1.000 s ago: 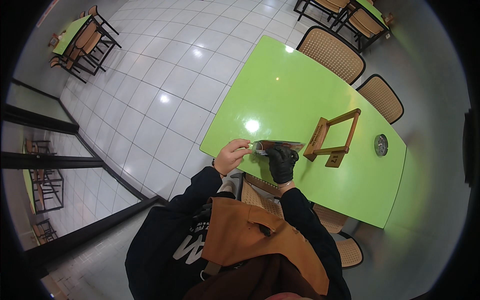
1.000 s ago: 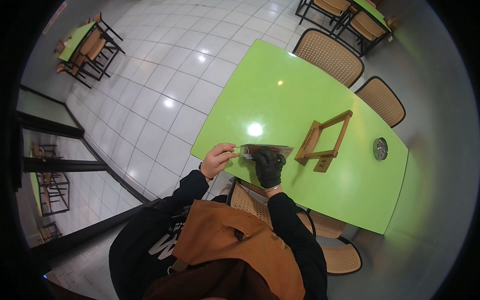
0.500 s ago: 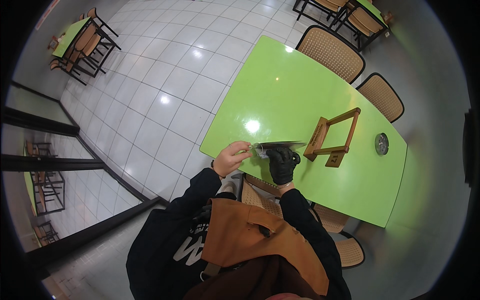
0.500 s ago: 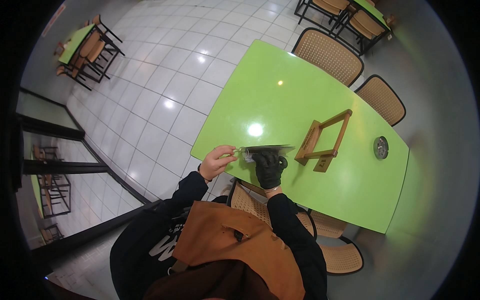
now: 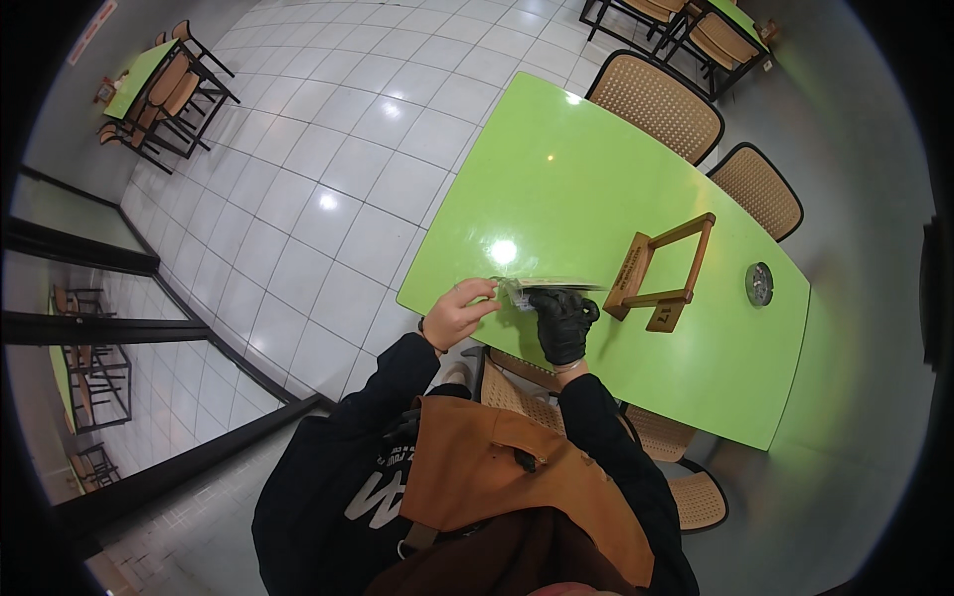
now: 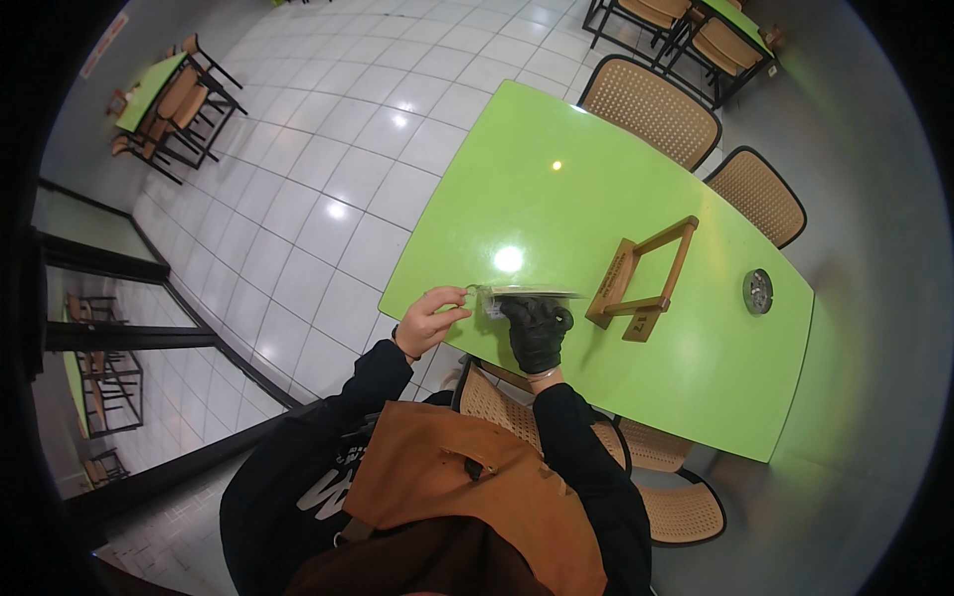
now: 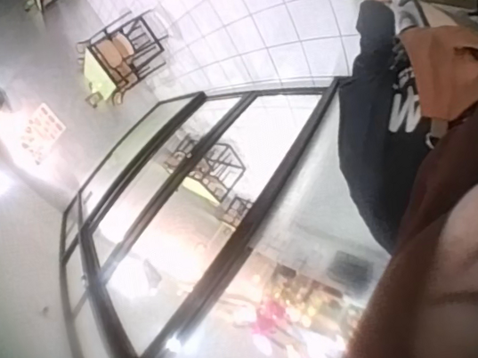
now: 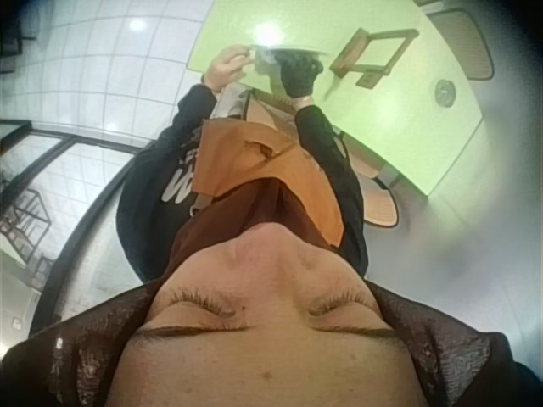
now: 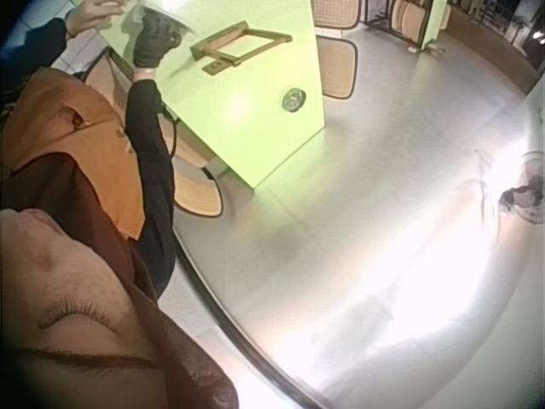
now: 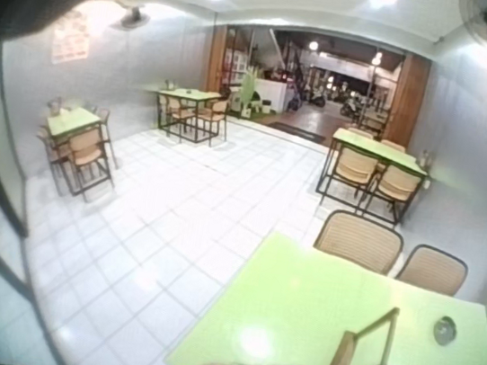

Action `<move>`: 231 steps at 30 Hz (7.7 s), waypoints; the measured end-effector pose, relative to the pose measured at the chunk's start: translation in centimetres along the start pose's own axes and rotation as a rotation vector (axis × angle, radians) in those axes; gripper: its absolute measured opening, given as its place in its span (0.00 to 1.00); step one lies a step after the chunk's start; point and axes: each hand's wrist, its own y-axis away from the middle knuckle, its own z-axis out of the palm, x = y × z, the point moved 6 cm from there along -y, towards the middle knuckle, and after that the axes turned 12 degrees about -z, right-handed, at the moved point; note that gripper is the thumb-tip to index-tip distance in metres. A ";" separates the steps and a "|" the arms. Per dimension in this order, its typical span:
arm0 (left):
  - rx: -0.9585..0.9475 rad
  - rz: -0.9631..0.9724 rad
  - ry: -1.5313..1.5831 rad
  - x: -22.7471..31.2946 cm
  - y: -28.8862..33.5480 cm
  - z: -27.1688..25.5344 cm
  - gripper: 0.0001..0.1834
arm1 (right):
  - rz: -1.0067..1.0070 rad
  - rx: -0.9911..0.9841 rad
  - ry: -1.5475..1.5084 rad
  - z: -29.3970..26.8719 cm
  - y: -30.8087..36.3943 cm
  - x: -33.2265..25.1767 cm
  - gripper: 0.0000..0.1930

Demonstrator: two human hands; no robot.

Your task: The person assembles a small wooden stand on a green table. They unpack a plastic bag containing the wooden frame and small components, then attach the parts to the frame using their hands. The person handles the wooden pieces and the plastic packaging throughout the process.

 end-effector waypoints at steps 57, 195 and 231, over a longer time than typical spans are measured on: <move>0.046 -0.581 0.454 -11.0 0.4 4.6 0.03 | 0.189 -0.744 -0.210 5.2 -0.9 2.8 0.36; -0.009 -0.485 0.018 -9.1 -0.3 7.5 0.08 | 0.260 -0.528 -0.126 5.4 1.6 2.6 0.27; -0.057 -0.558 -0.176 -8.8 -0.7 8.5 0.07 | 0.207 -0.466 -0.234 5.0 1.5 3.3 0.20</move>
